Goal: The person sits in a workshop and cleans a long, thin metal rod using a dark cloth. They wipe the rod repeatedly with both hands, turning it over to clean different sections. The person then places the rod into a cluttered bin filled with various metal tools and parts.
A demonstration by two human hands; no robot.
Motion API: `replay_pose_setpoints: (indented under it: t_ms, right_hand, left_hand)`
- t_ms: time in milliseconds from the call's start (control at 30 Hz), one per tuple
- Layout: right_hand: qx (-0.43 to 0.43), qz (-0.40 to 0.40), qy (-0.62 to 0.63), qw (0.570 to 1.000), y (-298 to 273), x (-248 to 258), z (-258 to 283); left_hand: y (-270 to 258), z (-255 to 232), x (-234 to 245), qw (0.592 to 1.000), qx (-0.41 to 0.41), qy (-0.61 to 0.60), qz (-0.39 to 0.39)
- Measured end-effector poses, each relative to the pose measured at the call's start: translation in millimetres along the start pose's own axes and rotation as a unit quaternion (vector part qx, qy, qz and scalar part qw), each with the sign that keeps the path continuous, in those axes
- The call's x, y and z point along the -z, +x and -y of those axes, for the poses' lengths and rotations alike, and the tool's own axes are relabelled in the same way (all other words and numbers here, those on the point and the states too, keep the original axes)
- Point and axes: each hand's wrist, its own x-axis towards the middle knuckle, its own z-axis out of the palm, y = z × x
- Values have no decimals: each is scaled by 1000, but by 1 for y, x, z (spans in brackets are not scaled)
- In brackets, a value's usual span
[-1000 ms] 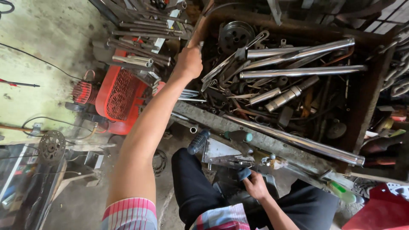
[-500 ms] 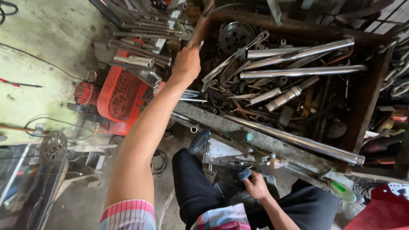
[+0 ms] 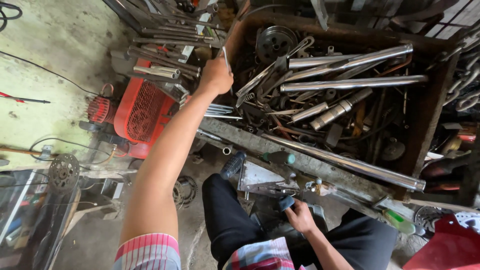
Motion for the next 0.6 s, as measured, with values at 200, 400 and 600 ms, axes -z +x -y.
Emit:
replay_pose_setpoints:
  t_ms: [200, 400, 600]
  right_hand:
    - [-55, 8, 12, 998, 3, -3, -9]
    - [-12, 14, 15, 1000, 3, -8, -17]
    - [-5, 10, 21, 1000, 4, -11, -28]
  left_hand:
    - [-4, 6, 10, 998, -27, -53, -24]
    - [-32, 3, 13, 993, -77, -80, -27]
    - [-51, 3, 25, 992, -77, -91, -41]
